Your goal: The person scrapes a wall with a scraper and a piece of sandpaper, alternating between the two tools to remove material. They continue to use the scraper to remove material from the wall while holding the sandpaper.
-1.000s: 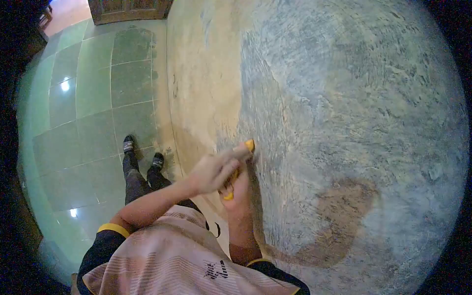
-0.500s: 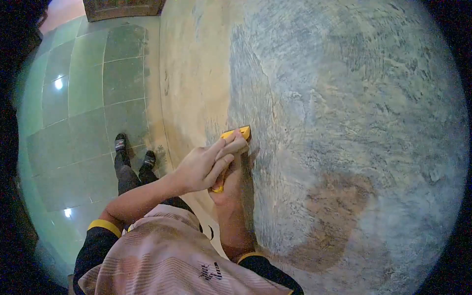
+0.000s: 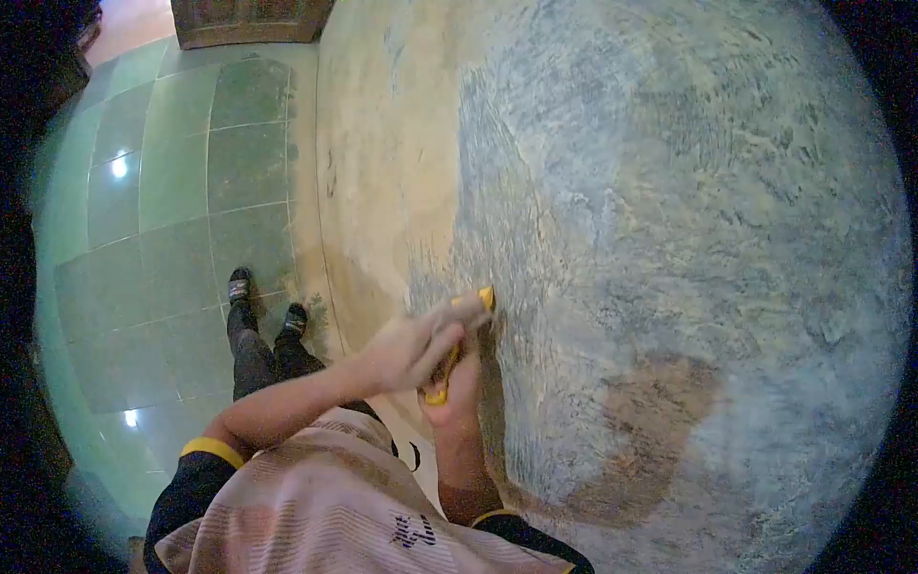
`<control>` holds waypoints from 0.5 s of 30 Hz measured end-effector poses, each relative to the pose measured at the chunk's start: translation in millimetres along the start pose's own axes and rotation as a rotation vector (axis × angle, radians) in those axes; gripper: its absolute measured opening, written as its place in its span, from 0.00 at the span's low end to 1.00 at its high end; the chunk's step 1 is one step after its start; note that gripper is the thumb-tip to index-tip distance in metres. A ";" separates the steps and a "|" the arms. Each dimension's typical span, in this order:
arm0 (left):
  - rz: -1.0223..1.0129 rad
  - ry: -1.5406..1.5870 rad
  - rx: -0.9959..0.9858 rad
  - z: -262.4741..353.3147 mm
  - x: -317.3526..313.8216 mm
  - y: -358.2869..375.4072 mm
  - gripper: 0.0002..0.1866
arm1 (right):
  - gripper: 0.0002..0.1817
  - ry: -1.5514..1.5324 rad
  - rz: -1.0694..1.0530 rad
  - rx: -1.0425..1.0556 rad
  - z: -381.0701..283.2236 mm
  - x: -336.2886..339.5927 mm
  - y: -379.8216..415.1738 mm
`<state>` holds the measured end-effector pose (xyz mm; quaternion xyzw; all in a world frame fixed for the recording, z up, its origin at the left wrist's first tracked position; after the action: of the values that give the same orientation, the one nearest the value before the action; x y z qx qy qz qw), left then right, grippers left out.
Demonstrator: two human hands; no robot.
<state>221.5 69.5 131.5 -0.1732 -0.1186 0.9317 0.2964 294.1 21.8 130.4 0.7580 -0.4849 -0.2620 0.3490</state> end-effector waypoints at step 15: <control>-0.113 -0.094 0.281 -16.8 14.8 2.9 0.25 | 0.21 0.018 -0.605 0.062 24.7 13.5 -28.4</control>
<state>215.4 78.0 111.5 -0.0794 -0.0106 0.9280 0.3638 296.9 10.8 92.1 0.8806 -0.2417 -0.3323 0.2361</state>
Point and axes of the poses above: each hand's wrist, its own y-axis away from the middle knuckle, its own x-axis out of the back of the hand, z = x × y, the point moved 4 cm from there along -y, towards the middle knuckle, and after that the axes turned 7 degrees about y, right-handed, at the moved point
